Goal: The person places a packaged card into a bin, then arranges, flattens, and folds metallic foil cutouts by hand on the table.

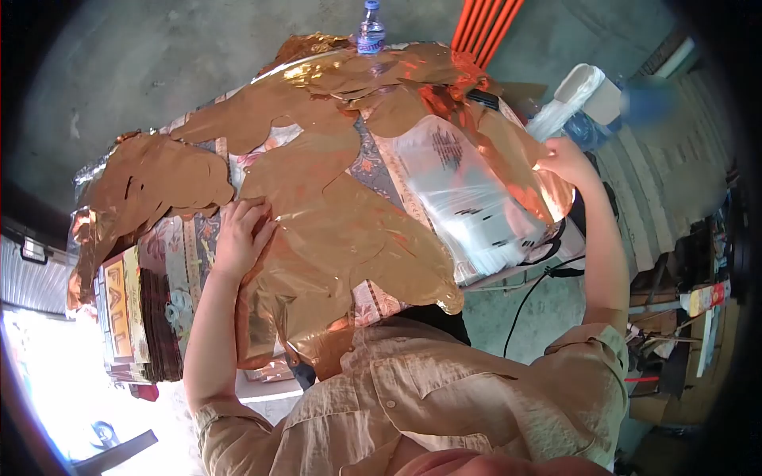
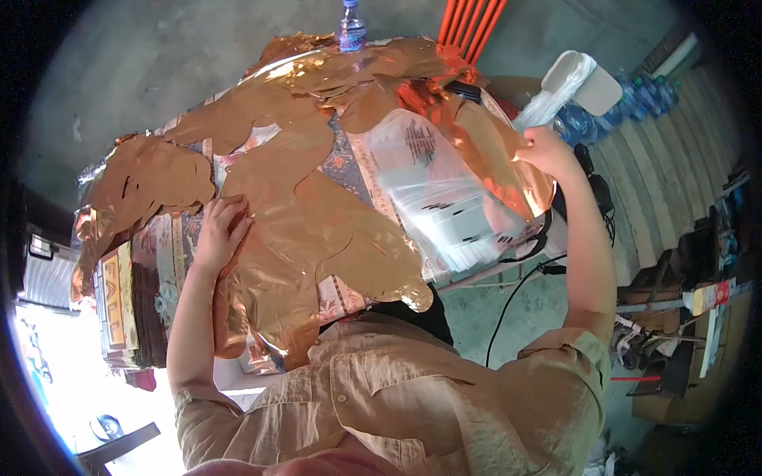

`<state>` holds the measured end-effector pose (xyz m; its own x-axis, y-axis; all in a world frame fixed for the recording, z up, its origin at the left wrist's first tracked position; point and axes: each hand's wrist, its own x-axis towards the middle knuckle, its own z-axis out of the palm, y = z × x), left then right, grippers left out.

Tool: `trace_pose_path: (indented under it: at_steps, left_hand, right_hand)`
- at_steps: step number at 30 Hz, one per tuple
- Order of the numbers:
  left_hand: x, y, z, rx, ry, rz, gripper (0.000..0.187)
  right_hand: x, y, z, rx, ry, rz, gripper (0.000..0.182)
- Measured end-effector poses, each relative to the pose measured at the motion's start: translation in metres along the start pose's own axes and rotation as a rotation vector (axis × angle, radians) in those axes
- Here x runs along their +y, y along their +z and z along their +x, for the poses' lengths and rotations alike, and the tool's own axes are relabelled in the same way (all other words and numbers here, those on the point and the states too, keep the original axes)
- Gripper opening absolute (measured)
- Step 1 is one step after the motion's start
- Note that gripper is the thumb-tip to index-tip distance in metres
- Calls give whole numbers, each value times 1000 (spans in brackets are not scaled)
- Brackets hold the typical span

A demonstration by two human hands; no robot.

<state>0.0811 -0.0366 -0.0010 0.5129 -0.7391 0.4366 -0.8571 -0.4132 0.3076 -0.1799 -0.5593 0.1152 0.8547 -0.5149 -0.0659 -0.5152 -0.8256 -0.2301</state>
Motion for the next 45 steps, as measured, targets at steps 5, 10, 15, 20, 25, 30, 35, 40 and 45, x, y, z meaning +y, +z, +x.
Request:
trace_pose_path:
  at_steps: [5, 10, 15, 20, 25, 30, 35, 40, 45]
  left_hand:
    - [0, -2, -2, -14, -34, 4, 29]
    - [-6, 2, -3, -1, -27, -1, 30]
    - [-7, 3, -4, 34, 29, 28, 29]
    - [-7, 4, -7, 6, -29, -3, 30]
    - [-11, 6, -7, 5, -12, 50, 29]
    - [-13, 9, -8, 36, -4, 31, 26]
    - [-16, 12, -9, 55, -5, 40, 27]
    - [-14, 10, -10, 81, 10, 5, 29]
    - [-15, 8, -9, 51, 16, 19, 25]
  right_hand:
    - [-57, -56, -13, 126, -82, 437, 17]
    - [-147, -117, -14, 173, -411, 429, 12]
    - [-250, -110, -32, 195, -822, 177, 14]
    - [-325, -37, -70, 77, -1092, -276, 17]
    - [-362, 70, -98, -386, -1230, -397, 12]
    - [-368, 73, -90, -662, -1087, -80, 37]
    - [-332, 114, -39, -349, -1042, 146, 47]
    - [-306, 174, -31, -129, -1096, 66, 68]
    - [-312, 200, -37, -154, -1049, 83, 79]
